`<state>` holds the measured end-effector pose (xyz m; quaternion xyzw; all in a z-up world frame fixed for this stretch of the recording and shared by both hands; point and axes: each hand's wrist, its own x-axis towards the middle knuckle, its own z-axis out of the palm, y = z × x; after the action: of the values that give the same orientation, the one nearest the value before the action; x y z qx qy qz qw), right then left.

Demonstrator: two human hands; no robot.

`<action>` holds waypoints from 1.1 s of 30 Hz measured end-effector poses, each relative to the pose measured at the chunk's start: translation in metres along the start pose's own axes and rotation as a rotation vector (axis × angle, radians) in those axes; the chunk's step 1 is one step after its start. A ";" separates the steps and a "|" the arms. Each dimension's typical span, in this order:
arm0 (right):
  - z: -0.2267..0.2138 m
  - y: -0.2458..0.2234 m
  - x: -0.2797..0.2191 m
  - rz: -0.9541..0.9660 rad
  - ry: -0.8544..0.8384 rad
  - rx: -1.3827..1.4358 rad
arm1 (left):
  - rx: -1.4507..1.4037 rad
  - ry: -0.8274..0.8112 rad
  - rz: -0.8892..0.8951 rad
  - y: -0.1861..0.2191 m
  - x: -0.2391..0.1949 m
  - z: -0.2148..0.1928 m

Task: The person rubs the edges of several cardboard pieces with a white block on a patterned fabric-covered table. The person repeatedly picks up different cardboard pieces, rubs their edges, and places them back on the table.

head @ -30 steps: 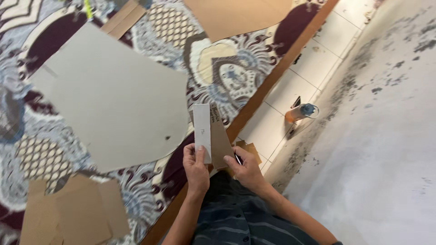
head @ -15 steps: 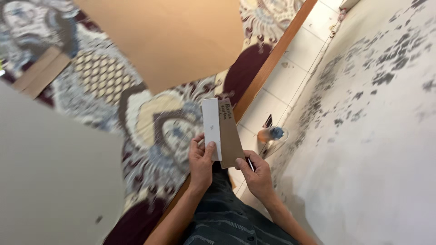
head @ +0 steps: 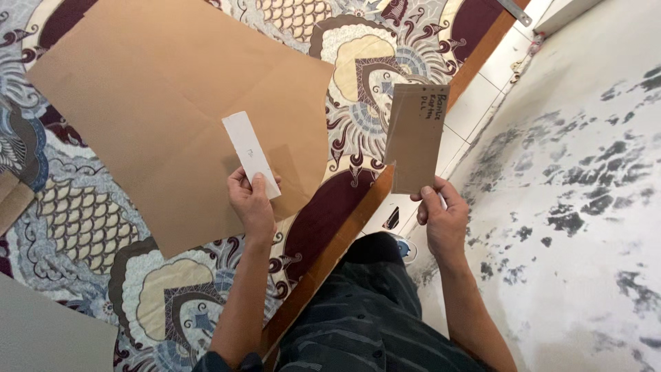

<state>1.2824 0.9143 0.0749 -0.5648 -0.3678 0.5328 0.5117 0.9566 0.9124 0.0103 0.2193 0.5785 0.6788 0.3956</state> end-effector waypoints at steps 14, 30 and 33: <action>-0.063 -0.056 0.443 -0.027 -0.269 0.013 | 0.836 0.378 0.457 -0.048 0.042 0.250; 0.020 -0.082 0.683 0.060 -0.520 0.067 | 1.112 0.102 0.512 -0.096 0.102 0.416; 0.024 -0.087 0.720 0.079 -0.546 0.117 | 1.129 0.147 0.528 -0.092 0.124 0.429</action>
<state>1.3870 1.6287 -0.0005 -0.3838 -0.4382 0.7051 0.4044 1.2336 1.2743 0.0024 0.4828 0.7998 0.3566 -0.0033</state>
